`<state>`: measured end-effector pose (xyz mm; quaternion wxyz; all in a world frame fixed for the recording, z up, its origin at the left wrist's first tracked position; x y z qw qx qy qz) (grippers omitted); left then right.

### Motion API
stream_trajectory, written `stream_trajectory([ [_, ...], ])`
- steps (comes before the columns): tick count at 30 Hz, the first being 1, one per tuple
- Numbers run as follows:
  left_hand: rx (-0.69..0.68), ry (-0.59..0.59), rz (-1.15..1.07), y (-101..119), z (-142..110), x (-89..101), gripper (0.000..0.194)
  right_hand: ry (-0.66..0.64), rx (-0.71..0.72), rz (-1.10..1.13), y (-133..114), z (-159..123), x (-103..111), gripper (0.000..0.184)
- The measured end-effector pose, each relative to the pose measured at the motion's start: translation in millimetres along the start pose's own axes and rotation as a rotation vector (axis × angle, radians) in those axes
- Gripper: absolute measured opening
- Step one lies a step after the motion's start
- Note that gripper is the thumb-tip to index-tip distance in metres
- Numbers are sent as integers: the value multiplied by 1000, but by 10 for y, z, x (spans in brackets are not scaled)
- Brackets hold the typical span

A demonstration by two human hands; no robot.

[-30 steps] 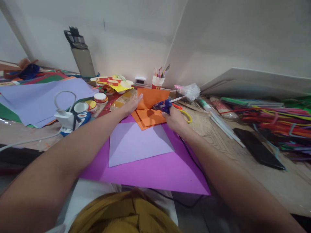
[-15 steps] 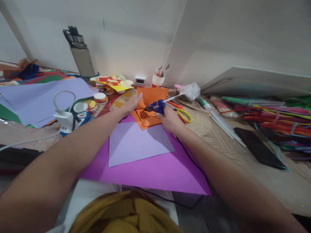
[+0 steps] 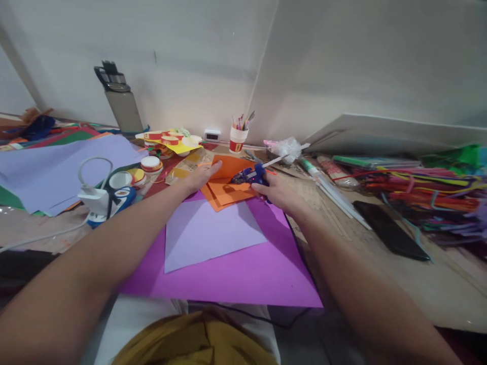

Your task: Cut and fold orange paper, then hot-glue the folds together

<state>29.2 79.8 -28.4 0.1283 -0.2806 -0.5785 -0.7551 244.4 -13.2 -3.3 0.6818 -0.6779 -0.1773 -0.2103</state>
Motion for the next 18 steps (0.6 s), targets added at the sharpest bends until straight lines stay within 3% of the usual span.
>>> stream_trajectory([
  [7,-20,-101,-151,-12,8,-46,42,-41,102,-50,57,63,228,22],
  [11,-124,-225,-85,60,9,-78,48,-95,129,14,152,114,364,28],
  [18,-187,-305,135,67,6,-138,68,-79,35,21,204,91,467,32],
])
Point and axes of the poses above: each hand's wrist, its own z-axis towards the middle knuckle, its own x-axis out of the back of the hand, y = z × x, the point moved 6 cm from there along z, towards the middle knuckle, and after that the axes turned 13 degrees about z, right-handed, at the moved point
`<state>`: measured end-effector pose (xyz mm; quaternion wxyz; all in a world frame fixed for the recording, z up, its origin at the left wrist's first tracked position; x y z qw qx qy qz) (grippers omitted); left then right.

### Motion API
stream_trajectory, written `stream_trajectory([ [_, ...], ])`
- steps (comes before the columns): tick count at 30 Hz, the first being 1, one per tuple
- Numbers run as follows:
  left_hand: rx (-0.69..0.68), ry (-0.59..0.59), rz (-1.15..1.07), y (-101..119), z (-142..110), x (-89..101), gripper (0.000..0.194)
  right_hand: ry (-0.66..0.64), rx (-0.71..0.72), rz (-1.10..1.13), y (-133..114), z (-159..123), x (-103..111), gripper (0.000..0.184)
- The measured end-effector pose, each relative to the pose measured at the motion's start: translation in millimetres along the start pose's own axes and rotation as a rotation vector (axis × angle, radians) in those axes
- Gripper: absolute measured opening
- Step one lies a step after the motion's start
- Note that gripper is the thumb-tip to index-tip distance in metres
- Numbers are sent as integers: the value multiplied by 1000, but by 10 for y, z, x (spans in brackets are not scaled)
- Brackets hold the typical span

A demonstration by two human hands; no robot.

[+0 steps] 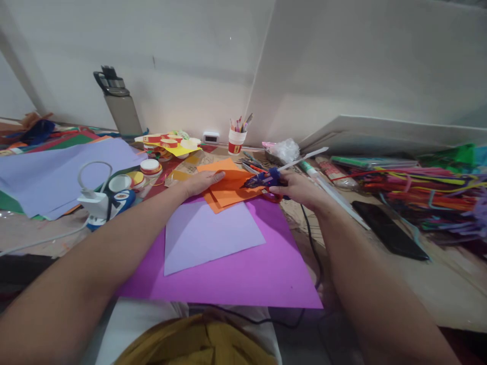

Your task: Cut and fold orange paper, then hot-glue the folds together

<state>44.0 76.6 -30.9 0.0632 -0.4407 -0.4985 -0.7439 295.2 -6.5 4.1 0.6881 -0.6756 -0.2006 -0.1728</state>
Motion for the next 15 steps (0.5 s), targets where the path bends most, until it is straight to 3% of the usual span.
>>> stream_trajectory([
  [8,-99,-252,451,91,-44,-123,70,-100,-43,10,-6,-55,42,27],
  [12,-312,-436,483,138,-74,-165,58,-128,-75,11,43,-167,204,31],
  [15,-328,-460,461,98,-56,-120,57,-30,-110,170,114,-273,401,36],
])
Point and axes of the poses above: each hand's wrist, its own z-axis towards the middle knuckle, its own x-axis out of the back of the hand, y = z × x, the point moved 6 cm from there along z, towards the middle knuckle, and after that the axes turned 13 degrees about z, right-handed, at the moved point
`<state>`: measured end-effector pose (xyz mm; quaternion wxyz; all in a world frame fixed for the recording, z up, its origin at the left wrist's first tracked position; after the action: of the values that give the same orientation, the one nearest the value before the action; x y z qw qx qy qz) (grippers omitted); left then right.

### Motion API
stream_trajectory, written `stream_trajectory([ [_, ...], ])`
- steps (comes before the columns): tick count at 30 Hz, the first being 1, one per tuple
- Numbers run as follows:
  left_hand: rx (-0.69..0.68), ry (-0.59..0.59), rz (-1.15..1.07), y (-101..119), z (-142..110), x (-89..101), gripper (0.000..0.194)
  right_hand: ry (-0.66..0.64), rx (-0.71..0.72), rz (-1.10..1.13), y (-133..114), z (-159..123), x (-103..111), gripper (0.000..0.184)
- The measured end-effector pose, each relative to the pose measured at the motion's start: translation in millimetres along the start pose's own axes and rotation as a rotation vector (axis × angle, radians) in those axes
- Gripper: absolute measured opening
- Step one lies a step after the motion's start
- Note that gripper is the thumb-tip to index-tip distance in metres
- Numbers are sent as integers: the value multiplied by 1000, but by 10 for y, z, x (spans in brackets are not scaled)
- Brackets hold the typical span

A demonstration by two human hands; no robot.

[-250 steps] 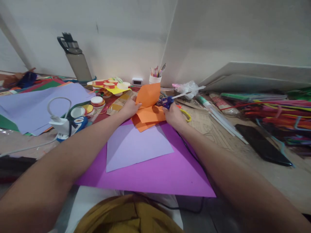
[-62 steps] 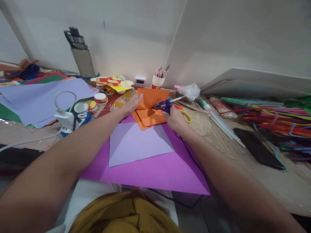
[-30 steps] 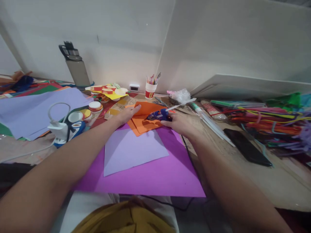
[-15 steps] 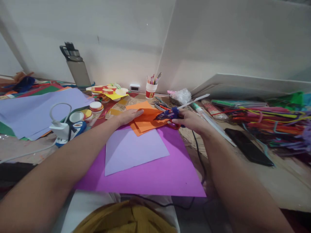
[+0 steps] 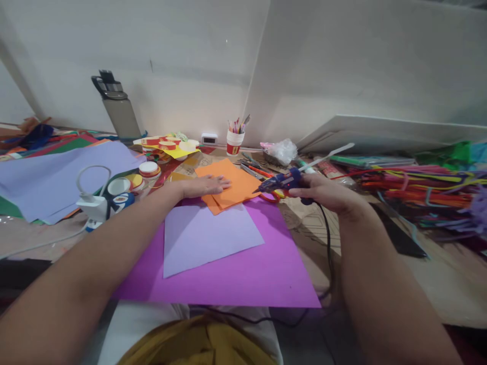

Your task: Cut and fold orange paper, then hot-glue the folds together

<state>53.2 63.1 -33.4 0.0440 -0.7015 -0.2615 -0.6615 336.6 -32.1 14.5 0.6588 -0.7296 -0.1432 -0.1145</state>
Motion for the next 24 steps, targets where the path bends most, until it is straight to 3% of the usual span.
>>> stream_trajectory([
  [4,191,191,-44,-76,45,114,59,206,2,339,126,-9,155,27],
  [6,196,327,-20,1,113,156,55,326,42,508,186,56,130,23],
  [8,126,347,-68,117,218,99,51,417,107,631,215,138,39,23],
  [10,132,311,-134,158,308,-5,56,402,165,660,199,225,-119,24],
  [15,134,271,-127,159,340,-112,59,367,283,627,67,282,-399,25],
  [17,142,394,-158,187,276,3,52,411,347,574,-26,233,-435,30],
  [20,151,692,-240,363,148,250,31,478,408,378,-193,127,-498,36],
  [22,137,749,-357,553,146,308,29,526,461,255,-307,45,-565,37],
  [24,142,738,-627,701,211,270,33,563,539,210,-402,-21,-662,36],
])
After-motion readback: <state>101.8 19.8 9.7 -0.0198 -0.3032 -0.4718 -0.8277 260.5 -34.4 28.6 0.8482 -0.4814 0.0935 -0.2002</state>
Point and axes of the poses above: each hand's wrist, its own z-axis towards the middle knuckle, its own x-axis out of the back of the hand, y = z × x, the point moved 6 cm from there along z, towards the middle knuckle, and after that the axes turned 13 degrees about z, right-handed, at the moved point
